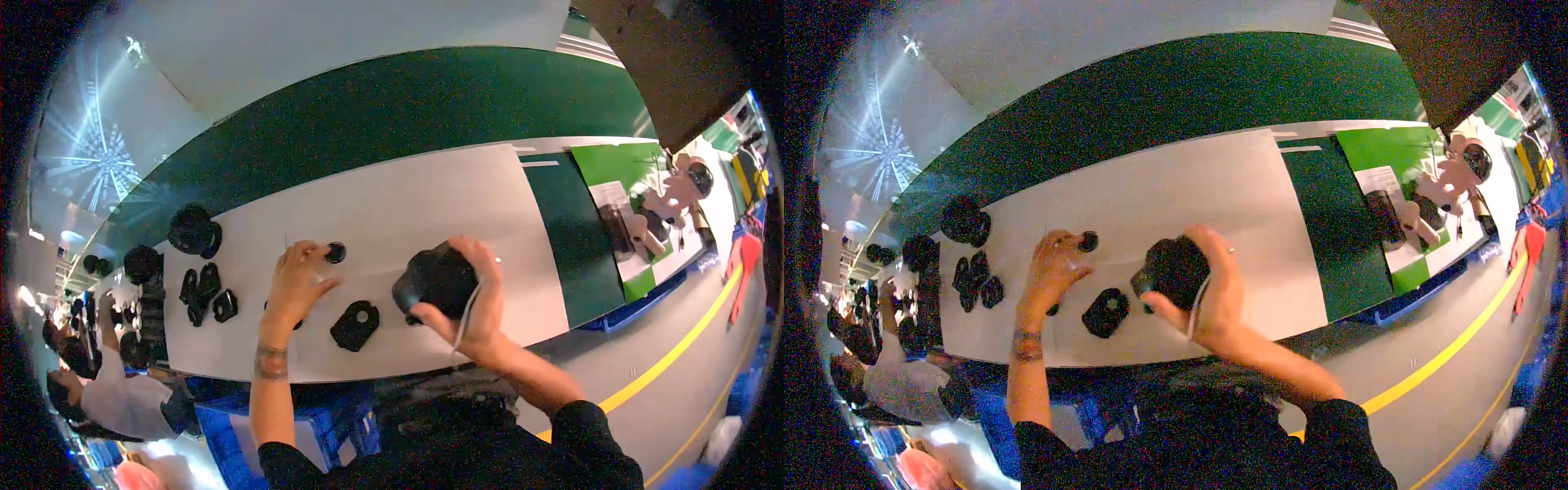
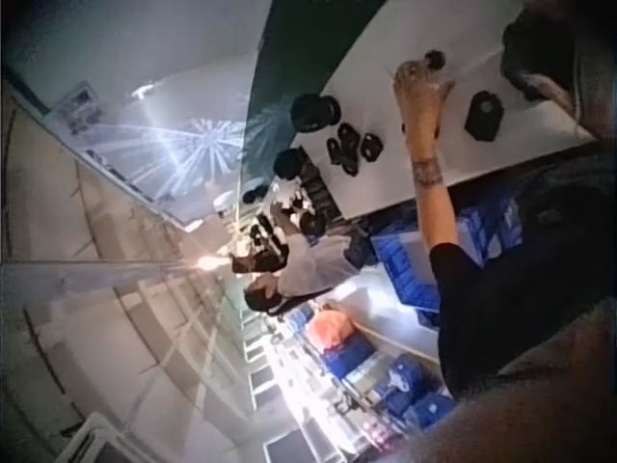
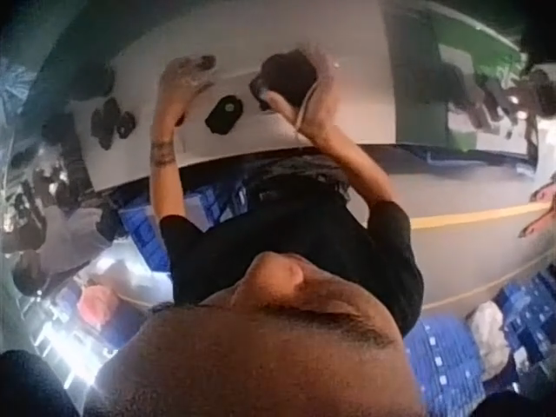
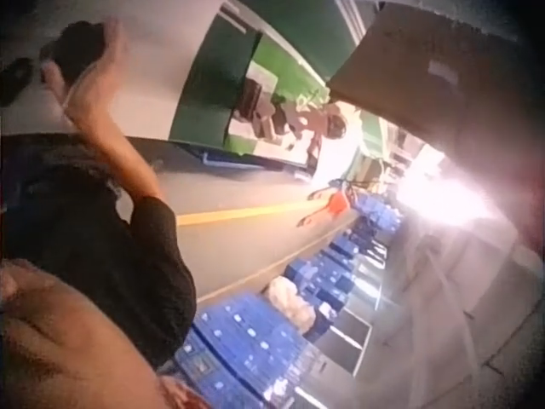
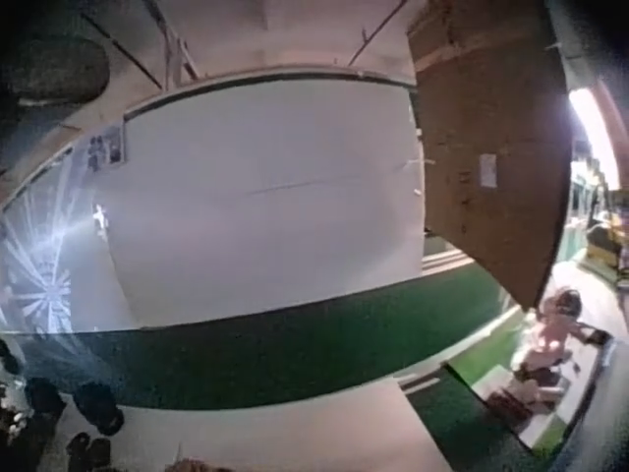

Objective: Testing the light projection patterns and functionality of a starry sky light projector on an assembly line.

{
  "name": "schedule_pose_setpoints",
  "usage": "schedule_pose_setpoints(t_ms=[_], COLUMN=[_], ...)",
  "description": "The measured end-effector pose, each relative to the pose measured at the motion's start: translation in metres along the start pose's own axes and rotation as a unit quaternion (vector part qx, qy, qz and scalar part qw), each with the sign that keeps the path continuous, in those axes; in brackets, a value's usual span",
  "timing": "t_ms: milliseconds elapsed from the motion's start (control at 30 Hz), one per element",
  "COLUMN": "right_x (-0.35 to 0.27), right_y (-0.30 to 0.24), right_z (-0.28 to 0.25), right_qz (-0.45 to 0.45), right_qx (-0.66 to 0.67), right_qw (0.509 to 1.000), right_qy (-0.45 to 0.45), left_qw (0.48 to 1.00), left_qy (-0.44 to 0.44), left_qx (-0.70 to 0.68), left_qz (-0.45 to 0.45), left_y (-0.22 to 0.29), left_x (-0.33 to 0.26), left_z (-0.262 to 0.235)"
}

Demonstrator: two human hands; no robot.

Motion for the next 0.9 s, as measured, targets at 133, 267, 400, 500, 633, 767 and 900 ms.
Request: schedule_pose_setpoints(t_ms=[133, 267, 400, 500, 633, 767, 900], right_x=[-0.008, -0.006, 0.002, 0.007, 0.005, 0.022, 0.029], right_y=[-0.006, -0.006, 0.007, 0.017, 0.026, -0.005, -0.024], right_z=[0.002, -0.007, -0.038, -0.053, -0.055, -0.064, -0.058], right_qz=[0.010, -0.001, 0.009, 0.019, 0.160, -0.020, -0.095], right_qx=[0.015, 0.068, 0.070, 0.101, 0.123, -0.018, 0.056], right_qw=[0.999, 0.997, 0.997, 0.995, 0.970, 0.980, 0.973], right_qy=[-0.034, -0.038, -0.013, -0.015, -0.139, -0.197, -0.201], left_qw=[0.999, 0.995, 0.980, 0.954, 0.937, 0.902, 0.887], left_qy=[0.033, 0.094, 0.185, 0.185, 0.242, 0.292, 0.302], left_qx=[-0.004, -0.023, -0.076, -0.238, -0.249, -0.318, -0.348], left_qz=[0.012, 0.009, 0.013, 0.001, 0.040, 0.013, 0.027], left_y=[-0.005, 0.001, 0.040, 0.096, 0.164, 0.173, 0.165], left_x=[-0.008, -0.016, -0.048, -0.081, -0.086, -0.070, -0.060], left_z=[-0.006, -0.009, -0.016, -0.002, 0.020, 0.039, 0.042])
Point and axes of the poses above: each hand's wrist, its own x-axis towards the middle knuckle, its own z-axis out of the palm, y = z × x, the point moved 7 cm from there along x, towards the middle knuckle, and after that the axes turned 3 degrees about y, right-handed, at the moved point
